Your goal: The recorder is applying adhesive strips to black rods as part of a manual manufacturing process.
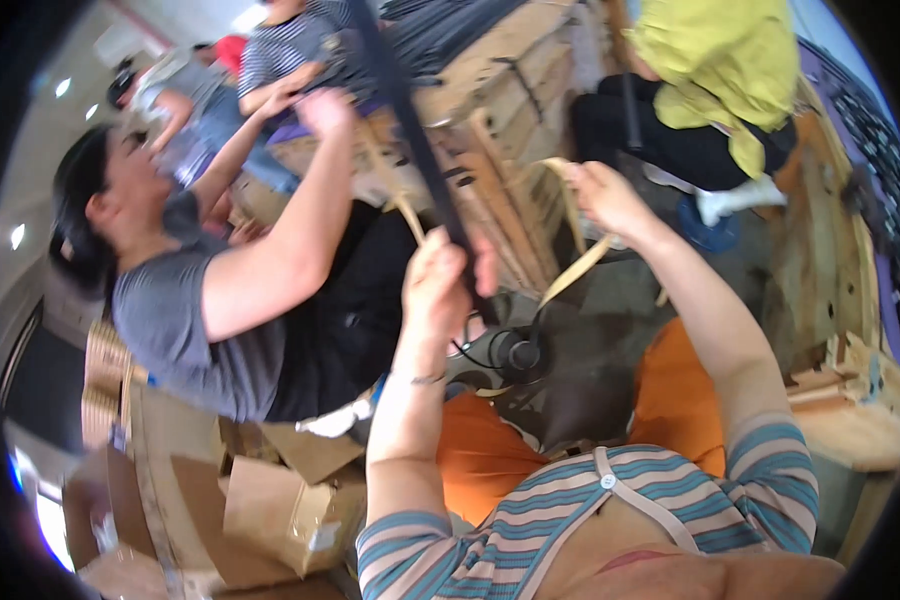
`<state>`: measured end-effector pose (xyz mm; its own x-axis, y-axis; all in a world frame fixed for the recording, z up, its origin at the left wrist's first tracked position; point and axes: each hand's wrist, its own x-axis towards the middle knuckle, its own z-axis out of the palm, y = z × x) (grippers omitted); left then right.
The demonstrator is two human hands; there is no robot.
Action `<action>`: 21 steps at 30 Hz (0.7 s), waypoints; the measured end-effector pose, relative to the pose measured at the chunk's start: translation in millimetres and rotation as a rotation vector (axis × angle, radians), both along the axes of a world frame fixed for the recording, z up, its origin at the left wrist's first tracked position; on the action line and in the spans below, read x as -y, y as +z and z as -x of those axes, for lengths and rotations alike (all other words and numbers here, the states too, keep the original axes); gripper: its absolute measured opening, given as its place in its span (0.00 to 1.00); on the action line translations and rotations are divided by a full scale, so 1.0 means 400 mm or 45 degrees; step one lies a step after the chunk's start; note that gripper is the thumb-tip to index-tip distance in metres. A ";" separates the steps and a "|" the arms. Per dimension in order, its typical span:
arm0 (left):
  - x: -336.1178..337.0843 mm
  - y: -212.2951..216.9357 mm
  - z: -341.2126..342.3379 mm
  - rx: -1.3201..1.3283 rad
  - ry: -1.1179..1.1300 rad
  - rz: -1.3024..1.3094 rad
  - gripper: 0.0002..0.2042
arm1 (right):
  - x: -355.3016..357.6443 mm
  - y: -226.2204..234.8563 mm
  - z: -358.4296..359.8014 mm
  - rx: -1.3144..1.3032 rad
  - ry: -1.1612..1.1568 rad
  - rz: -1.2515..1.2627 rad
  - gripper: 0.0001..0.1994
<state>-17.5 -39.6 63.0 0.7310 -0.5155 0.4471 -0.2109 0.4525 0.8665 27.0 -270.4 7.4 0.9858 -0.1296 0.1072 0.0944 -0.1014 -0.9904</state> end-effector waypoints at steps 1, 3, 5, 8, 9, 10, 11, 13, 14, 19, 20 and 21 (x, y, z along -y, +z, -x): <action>-0.003 -0.002 -0.004 -0.060 -0.096 0.079 0.17 | 0.000 -0.009 0.005 -0.039 -0.001 -0.007 0.16; 0.002 -0.013 -0.018 -0.046 -0.132 0.109 0.13 | -0.015 -0.030 0.019 -0.038 0.019 0.137 0.12; 0.000 -0.025 -0.030 -0.138 0.174 -0.182 0.08 | -0.016 -0.035 0.034 -0.176 0.416 -0.096 0.11; 0.017 -0.061 -0.069 -0.220 0.328 -0.460 0.10 | -0.028 -0.021 0.054 0.021 0.759 -0.245 0.10; 0.019 -0.071 -0.076 -0.304 0.305 -0.492 0.12 | -0.032 -0.010 0.064 -0.007 0.830 -0.256 0.10; 0.021 -0.082 -0.081 -0.329 0.211 -0.441 0.13 | -0.045 -0.002 0.070 -0.125 0.823 -0.200 0.10; 0.029 -0.092 -0.087 -0.380 0.099 -0.408 0.14 | -0.048 0.007 0.078 -0.138 0.866 -0.211 0.10; 0.037 -0.108 -0.102 -0.451 0.114 -0.486 0.11 | -0.054 0.015 0.084 -0.252 0.909 -0.254 0.10; 0.039 -0.111 -0.109 -0.487 0.134 -0.505 0.09 | -0.050 0.018 0.087 -0.201 0.923 -0.243 0.09; 0.035 -0.115 -0.128 -0.570 0.114 -0.494 0.07 | -0.016 0.012 0.079 -0.260 1.018 -0.179 0.10; 0.035 -0.117 -0.128 -0.607 0.093 -0.480 0.07 | -0.019 0.007 0.075 -0.155 0.964 -0.196 0.08; 0.035 -0.121 -0.126 -0.607 0.048 -0.461 0.07 | -0.023 0.003 0.073 -0.037 0.950 -0.231 0.08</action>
